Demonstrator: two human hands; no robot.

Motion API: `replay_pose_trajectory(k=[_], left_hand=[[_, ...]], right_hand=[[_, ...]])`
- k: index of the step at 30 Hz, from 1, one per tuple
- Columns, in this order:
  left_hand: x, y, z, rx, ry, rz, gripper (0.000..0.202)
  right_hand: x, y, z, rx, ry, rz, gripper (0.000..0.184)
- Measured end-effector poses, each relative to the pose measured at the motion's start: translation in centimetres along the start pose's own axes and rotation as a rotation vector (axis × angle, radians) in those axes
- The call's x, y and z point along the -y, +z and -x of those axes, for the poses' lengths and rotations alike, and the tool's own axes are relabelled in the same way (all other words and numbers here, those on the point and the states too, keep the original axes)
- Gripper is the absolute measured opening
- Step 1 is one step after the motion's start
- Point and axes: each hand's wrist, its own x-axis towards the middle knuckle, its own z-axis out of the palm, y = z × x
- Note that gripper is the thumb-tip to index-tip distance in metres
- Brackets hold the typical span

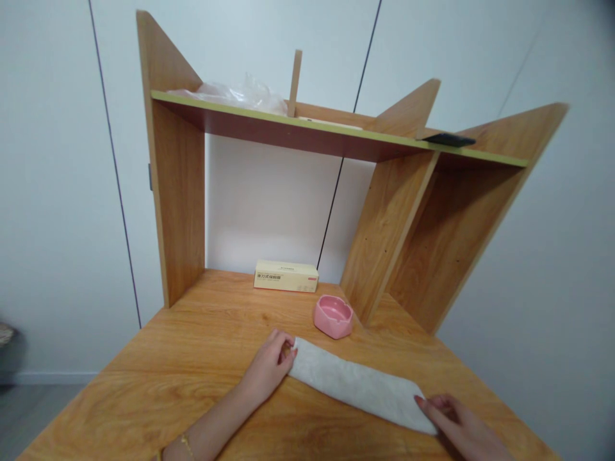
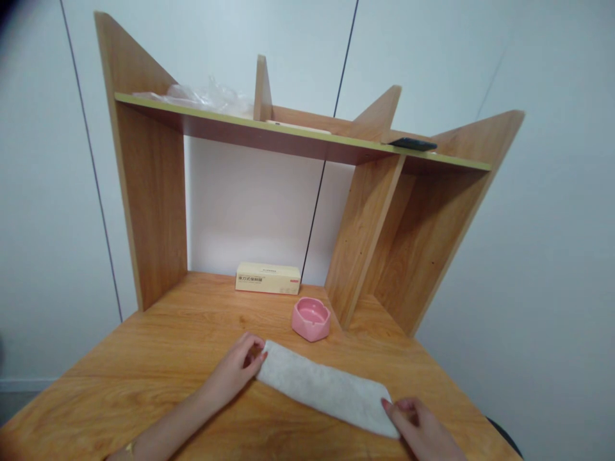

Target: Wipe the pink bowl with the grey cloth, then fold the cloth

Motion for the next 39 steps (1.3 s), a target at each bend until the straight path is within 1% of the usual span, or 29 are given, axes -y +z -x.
replay_pose_trajectory(k=[2,4,7,11,13,16,18,20,21,23,25,26,28,29,31,33,35,37,39], left_hand=[[0.0,-0.1,0.0,-0.029,0.005,-0.008,0.016],[-0.3,-0.4,0.1,-0.051,0.041,-0.036,0.021],[-1.2,-1.1,0.3,-0.020,0.125,-0.124,0.017],[-3.0,-1.9,0.7,0.140,0.207,-0.222,0.019],[-4.1,-2.1,1.0,0.228,0.256,-0.232,0.020],[-5.8,-1.6,1.7,0.330,0.342,-0.217,0.027],[-6.3,-0.7,2.2,0.408,0.406,-0.193,0.040],[-6.3,0.4,2.7,0.459,0.455,-0.181,0.054],[-6.1,0.9,2.8,0.472,0.480,-0.181,0.057],[-5.6,1.7,2.9,0.493,0.509,-0.207,0.056],[-5.3,1.8,2.9,0.543,0.525,-0.238,0.051],[-5.4,1.7,2.8,0.584,0.537,-0.251,0.051],[-5.7,1.1,2.7,0.619,0.546,-0.267,0.052],[-5.9,0.8,2.7,0.612,0.549,-0.270,0.051],[-6.2,0.2,2.5,0.538,0.533,-0.277,0.043],[-5.8,-0.1,2.2,0.381,0.456,-0.290,0.029],[-4.9,-0.5,1.7,0.169,0.306,-0.307,0.024],[-3.7,-0.9,1.1,-0.001,0.180,-0.294,0.022],[-2.7,-1.5,0.5,-0.099,0.122,-0.269,0.018]], right_hand=[[0.1,0.3,0.1,0.004,-0.005,0.014,0.036],[0.3,0.4,0.1,0.024,-0.024,0.019,0.034],[0.6,-0.1,-0.1,0.056,-0.034,-0.013,0.031],[0.6,-1.1,-0.1,0.148,-0.023,-0.109,0.030],[0.4,-1.3,0.0,0.148,-0.025,-0.165,0.030],[0.4,-1.2,0.2,0.106,-0.029,-0.207,0.032],[1.0,-1.5,0.2,0.108,-0.044,-0.182,0.034],[2.2,-2.0,0.2,0.153,-0.061,-0.150,0.037],[3.0,-2.2,0.2,0.173,-0.070,-0.143,0.037],[5.0,-2.5,0.4,0.167,-0.099,-0.152,0.036],[7.2,-2.3,0.6,0.084,-0.167,-0.172,0.032],[8.4,-2.0,0.6,0.062,-0.215,-0.176,0.031],[11.0,-1.2,0.7,0.045,-0.284,-0.160,0.027],[12.4,-0.7,0.7,0.034,-0.302,-0.140,0.025],[15.2,0.6,0.9,-0.022,-0.310,-0.007,0.020],[17.9,2.1,1.3,-0.053,-0.278,0.202,0.014],[20.3,3.8,1.8,-0.051,-0.270,0.379,0.013],[21.8,5.8,2.3,-0.020,-0.274,0.474,0.016],[22.6,7.9,2.7,0.018,-0.291,0.501,0.019]])
